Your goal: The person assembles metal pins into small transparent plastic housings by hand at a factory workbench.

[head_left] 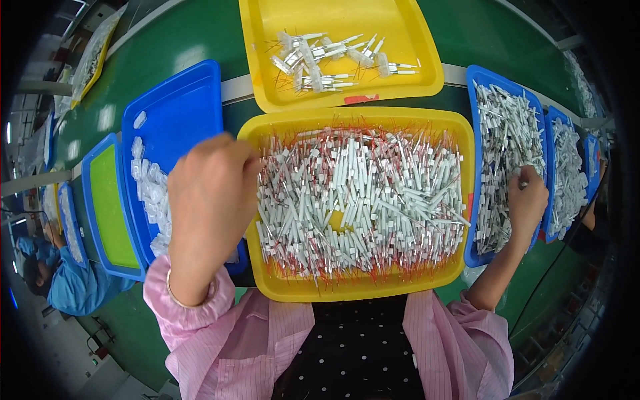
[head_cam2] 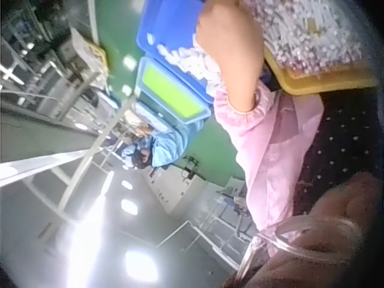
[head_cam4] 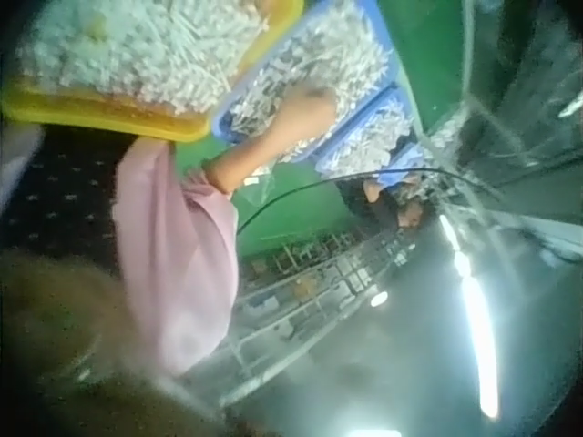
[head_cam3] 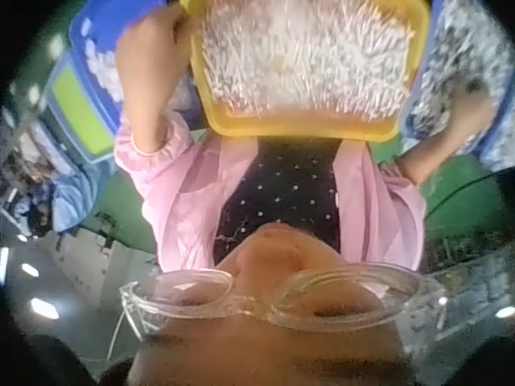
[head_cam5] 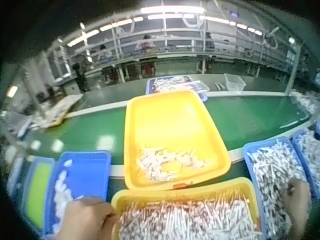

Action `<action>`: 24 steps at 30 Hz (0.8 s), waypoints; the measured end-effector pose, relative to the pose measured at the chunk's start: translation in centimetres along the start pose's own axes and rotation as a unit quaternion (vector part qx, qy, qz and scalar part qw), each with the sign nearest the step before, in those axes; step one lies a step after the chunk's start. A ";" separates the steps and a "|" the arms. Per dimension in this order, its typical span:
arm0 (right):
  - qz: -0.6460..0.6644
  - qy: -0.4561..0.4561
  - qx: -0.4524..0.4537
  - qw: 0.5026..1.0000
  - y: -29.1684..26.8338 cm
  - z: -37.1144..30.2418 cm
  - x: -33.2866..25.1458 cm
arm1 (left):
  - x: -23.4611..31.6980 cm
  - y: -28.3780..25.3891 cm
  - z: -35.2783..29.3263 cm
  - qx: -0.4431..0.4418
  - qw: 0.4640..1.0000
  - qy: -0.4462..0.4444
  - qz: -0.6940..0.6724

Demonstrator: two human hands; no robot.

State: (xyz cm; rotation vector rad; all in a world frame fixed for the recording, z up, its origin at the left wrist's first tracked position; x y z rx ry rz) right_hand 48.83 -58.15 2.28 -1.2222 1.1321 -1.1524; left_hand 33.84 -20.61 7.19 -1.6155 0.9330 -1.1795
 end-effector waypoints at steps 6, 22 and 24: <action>0.111 0.063 0.065 0.990 -0.1 0.0 1.7 | -8.0 -0.5 -4.2 0.110 0.952 -0.259 0.117; 0.133 0.076 0.105 0.983 -1.2 1.4 7.4 | -8.9 3.6 -0.5 0.017 0.995 -0.071 0.063; 0.084 0.085 0.105 0.987 -2.4 1.0 6.8 | -8.8 3.0 -0.5 0.107 0.989 -0.017 0.097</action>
Point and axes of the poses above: each hand's wrist, its own z-axis towards the middle knuckle, its own y-axis out of the palm, x = y × z, the point moved 1 cm from there along z, towards the middle knuckle, and after that the axes turned 10 degrees about -x, right-handed, at the moved point
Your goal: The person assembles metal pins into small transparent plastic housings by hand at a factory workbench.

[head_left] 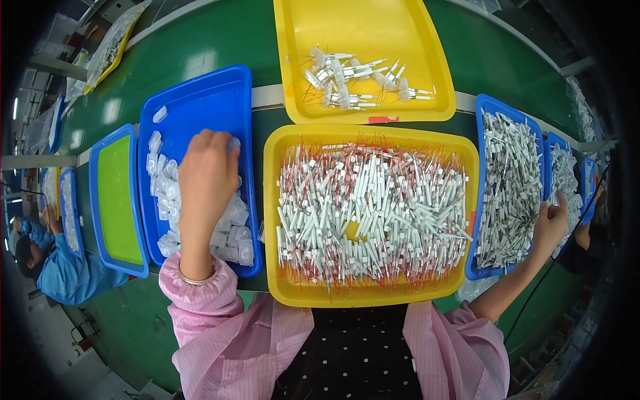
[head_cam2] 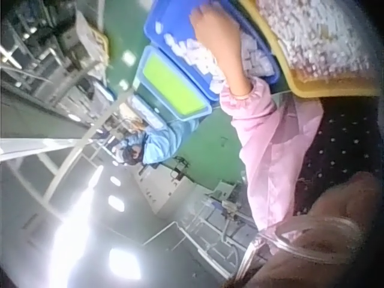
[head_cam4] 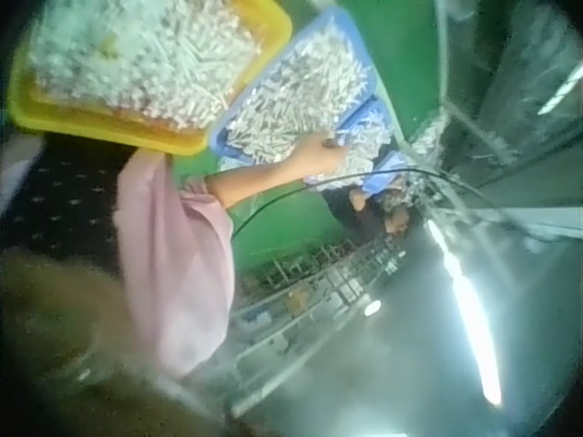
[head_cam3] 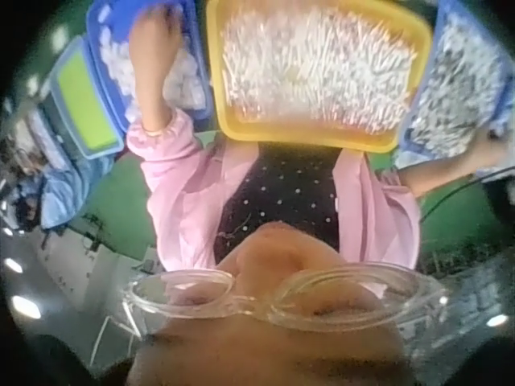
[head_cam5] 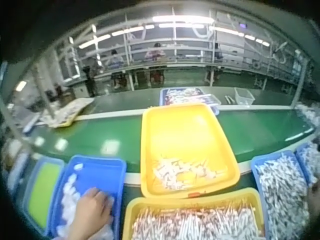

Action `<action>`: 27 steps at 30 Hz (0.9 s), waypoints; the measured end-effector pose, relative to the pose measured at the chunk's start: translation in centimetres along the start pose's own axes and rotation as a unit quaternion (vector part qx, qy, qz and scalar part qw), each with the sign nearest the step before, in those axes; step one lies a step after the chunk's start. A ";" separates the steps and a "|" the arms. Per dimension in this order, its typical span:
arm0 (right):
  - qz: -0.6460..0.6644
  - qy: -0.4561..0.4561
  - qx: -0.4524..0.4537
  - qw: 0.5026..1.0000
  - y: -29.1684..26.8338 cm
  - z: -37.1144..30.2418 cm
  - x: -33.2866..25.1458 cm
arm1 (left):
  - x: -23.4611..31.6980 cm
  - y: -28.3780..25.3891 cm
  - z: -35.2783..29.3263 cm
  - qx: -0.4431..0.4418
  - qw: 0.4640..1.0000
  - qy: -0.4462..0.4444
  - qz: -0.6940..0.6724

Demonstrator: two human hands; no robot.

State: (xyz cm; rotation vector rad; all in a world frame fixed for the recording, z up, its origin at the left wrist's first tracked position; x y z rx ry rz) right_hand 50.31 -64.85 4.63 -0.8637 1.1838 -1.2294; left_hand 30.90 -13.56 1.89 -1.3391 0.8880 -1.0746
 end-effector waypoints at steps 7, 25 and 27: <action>0.421 -0.175 -0.021 0.890 -0.6 -2.7 -9.3 | 5.3 -3.8 1.1 -0.113 0.661 0.047 -0.741; 0.713 -0.189 -0.338 0.584 -0.7 -10.2 -22.5 | 10.7 0.4 1.9 -0.262 0.367 0.177 -0.875; 0.702 -0.202 -0.338 0.594 -0.7 -10.1 -22.5 | 10.8 0.4 1.9 -0.265 0.355 0.173 -0.880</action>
Point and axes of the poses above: each hand's wrist, its own z-axis towards the middle knuckle, its own y-axis out of the palm, x = y × z, the point moved 1 cm from there along z, towards the middle knuckle, and after that the axes turned 10 degrees about -x, right-handed, at the moved point
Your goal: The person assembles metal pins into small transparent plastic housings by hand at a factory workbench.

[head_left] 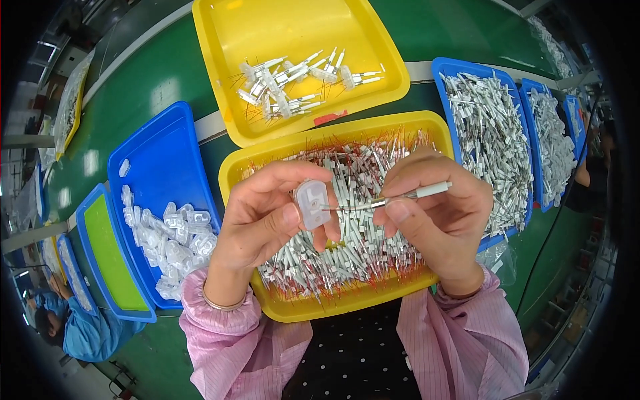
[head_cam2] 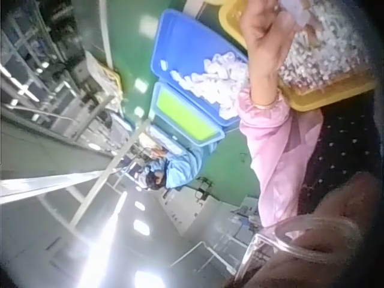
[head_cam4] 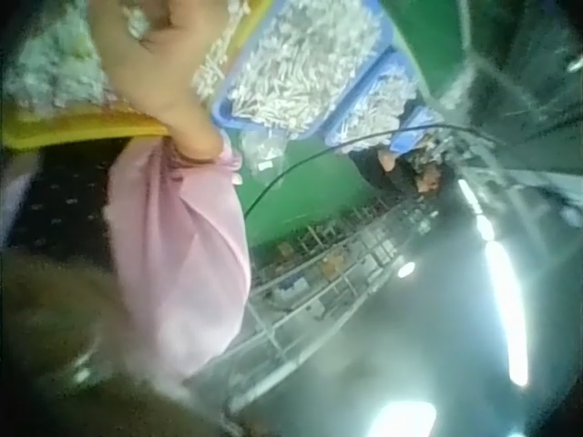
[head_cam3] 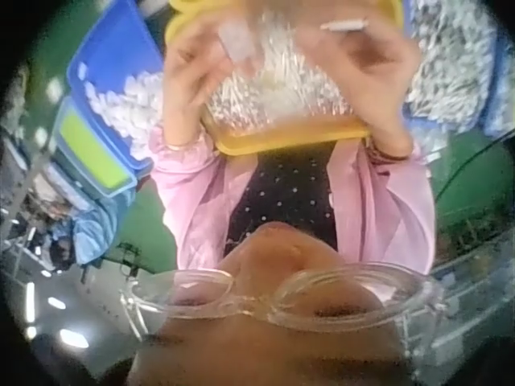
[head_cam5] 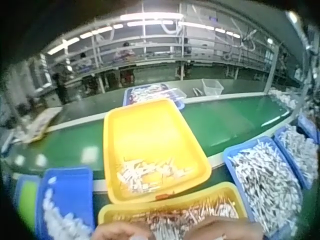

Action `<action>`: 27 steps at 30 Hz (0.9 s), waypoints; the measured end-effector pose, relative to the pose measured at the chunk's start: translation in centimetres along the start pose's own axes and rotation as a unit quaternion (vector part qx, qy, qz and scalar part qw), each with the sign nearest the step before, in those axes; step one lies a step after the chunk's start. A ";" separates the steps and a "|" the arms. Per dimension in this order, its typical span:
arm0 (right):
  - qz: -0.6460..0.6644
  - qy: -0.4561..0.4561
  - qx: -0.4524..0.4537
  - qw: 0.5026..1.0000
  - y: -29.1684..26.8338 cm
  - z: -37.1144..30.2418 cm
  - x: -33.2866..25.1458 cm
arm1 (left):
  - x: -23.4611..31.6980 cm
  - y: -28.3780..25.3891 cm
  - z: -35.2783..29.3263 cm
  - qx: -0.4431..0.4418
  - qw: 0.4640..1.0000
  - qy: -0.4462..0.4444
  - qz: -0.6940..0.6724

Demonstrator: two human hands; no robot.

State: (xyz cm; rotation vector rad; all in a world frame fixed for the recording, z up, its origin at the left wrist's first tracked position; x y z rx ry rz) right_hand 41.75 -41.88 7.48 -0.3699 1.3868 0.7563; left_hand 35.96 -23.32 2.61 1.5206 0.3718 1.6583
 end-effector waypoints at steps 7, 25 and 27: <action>-0.017 -0.011 0.004 1.000 0.3 0.3 -0.1 | -0.1 0.2 0.0 0.004 1.000 -0.003 -0.008; -0.257 -0.100 -0.078 0.958 -0.3 0.7 -0.7 | 0.6 0.1 -0.1 0.004 0.995 0.003 0.101; -0.258 -0.093 -0.071 0.959 -0.2 0.7 -0.7 | 0.7 0.1 -0.1 -0.006 0.983 0.006 0.182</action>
Point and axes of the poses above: each hand's wrist, its own z-axis towards the middle knuckle, its own y-axis out of the palm, x = y × z, the point moved 1 cm from there along z, towards the middle knuckle, and after that the axes turned 10 degrees about -x, right-handed, at the moved point
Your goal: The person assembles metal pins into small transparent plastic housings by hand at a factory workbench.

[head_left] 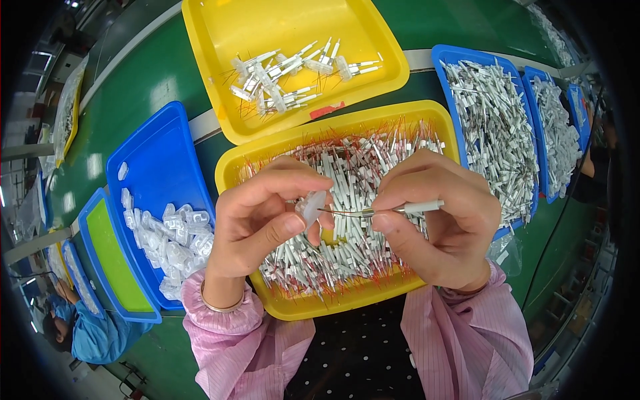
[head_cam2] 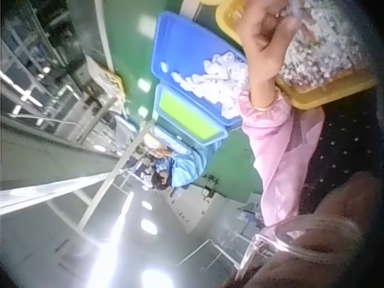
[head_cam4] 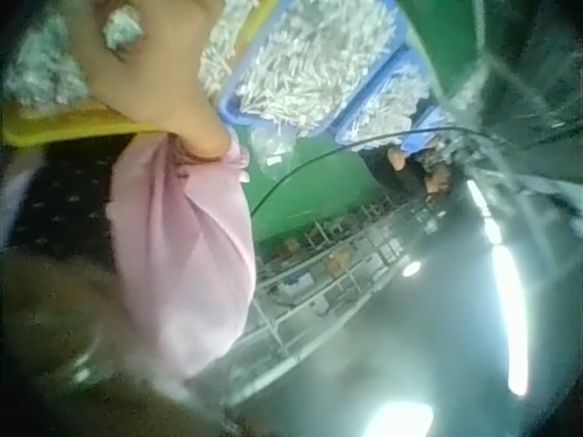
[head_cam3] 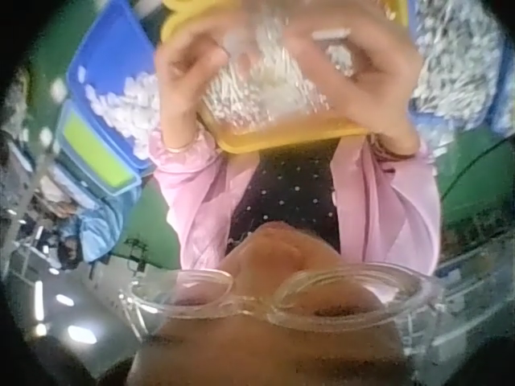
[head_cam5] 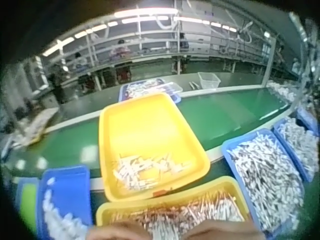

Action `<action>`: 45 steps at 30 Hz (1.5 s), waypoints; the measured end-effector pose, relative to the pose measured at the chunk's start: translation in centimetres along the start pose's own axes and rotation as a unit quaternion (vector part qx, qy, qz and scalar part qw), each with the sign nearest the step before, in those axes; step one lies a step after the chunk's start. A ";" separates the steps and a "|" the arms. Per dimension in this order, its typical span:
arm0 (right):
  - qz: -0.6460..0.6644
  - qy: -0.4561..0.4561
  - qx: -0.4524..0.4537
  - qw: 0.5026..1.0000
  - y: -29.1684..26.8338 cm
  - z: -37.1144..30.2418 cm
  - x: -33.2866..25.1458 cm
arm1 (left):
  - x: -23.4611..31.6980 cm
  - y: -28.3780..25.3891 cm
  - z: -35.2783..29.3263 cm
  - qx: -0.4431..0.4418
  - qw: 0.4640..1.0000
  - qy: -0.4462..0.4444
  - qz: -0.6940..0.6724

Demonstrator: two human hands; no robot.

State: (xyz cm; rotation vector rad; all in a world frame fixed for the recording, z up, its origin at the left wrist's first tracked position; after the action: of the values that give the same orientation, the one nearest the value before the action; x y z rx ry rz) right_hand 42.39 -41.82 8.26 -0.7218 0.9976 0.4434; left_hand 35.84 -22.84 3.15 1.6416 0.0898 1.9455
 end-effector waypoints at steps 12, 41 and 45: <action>0.061 0.043 0.039 0.996 0.6 -0.4 0.2 | -0.2 0.5 0.3 0.041 0.999 0.010 0.020; -0.010 0.033 0.033 0.999 1.6 -0.3 0.9 | -0.7 0.7 -0.2 0.064 0.995 0.010 0.077; -0.056 0.059 0.030 0.996 1.4 -0.4 1.6 | -0.7 1.0 -0.2 0.098 0.994 -0.005 0.039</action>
State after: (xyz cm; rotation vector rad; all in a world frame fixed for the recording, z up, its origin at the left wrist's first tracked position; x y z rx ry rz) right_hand 42.06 -41.16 6.23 -0.7524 1.0707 0.2753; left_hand 35.36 -23.95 2.92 1.8031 0.2222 2.0417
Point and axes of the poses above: each hand's wrist, its own z-axis towards the middle knuckle, its own y-axis out of the palm, x = y × z, the point moved 1 cm from there along z, towards the middle knuckle, and after that the axes turned 10 degrees about -x, right-handed, at the moved point
